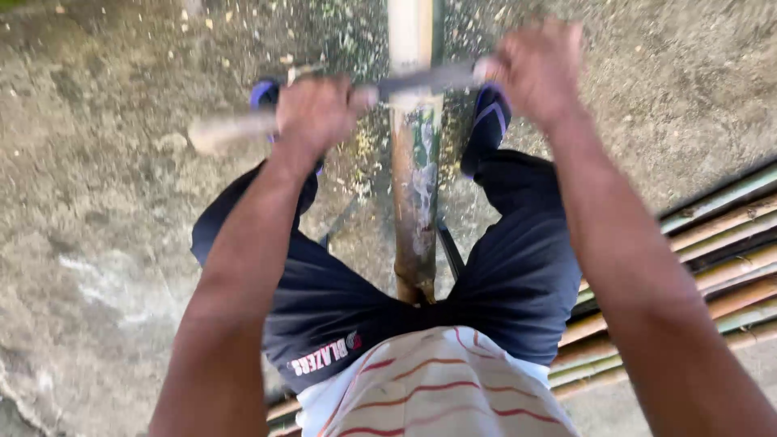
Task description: Using a bolo knife to scrape and strip the outer layer of a bamboo pole.
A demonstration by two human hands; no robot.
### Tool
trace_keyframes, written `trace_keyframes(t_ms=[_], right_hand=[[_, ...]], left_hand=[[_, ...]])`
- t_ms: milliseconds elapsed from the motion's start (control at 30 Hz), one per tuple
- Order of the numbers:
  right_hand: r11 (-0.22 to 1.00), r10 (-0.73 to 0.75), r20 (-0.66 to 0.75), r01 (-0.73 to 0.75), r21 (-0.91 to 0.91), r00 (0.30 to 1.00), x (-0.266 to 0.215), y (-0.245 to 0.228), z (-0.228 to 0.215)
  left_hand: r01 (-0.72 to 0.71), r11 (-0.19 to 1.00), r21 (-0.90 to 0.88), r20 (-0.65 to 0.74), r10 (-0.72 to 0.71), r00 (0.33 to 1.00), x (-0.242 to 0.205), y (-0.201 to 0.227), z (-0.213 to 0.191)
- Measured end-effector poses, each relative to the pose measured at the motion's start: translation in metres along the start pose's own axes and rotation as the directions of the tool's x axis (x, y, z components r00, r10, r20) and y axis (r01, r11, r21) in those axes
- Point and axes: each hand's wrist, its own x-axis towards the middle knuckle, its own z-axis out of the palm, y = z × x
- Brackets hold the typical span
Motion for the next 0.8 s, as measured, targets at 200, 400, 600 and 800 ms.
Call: trace_keyframes(t_ms=[200, 400, 600, 800], right_hand=[[0.932, -0.179, -0.055, 0.152, -0.328, 0.982, 0.011, -0.012, -0.014], [0.776, -0.484, -0.126, 0.359, -0.519, 0.866, 0.028, 0.021, -0.004], [0.858, -0.338, -0.139, 0.244, -0.453, 0.931, 0.006, 0.008, -0.01], [0.961, -0.151, 0.042, 0.156, -0.227, 0.988, 0.02, 0.021, 0.006]], left_hand=[[0.093, 0.993, -0.072, 0.172, -0.08, 0.982, 0.008, 0.007, -0.01], [0.017, 1.0, 0.002, 0.094, -0.017, 0.995, 0.008, 0.008, -0.016], [0.025, 0.996, -0.083, 0.061, -0.02, 0.998, -0.001, 0.007, -0.001], [0.135, 0.991, -0.019, 0.236, -0.127, 0.963, -0.014, 0.04, -0.038]])
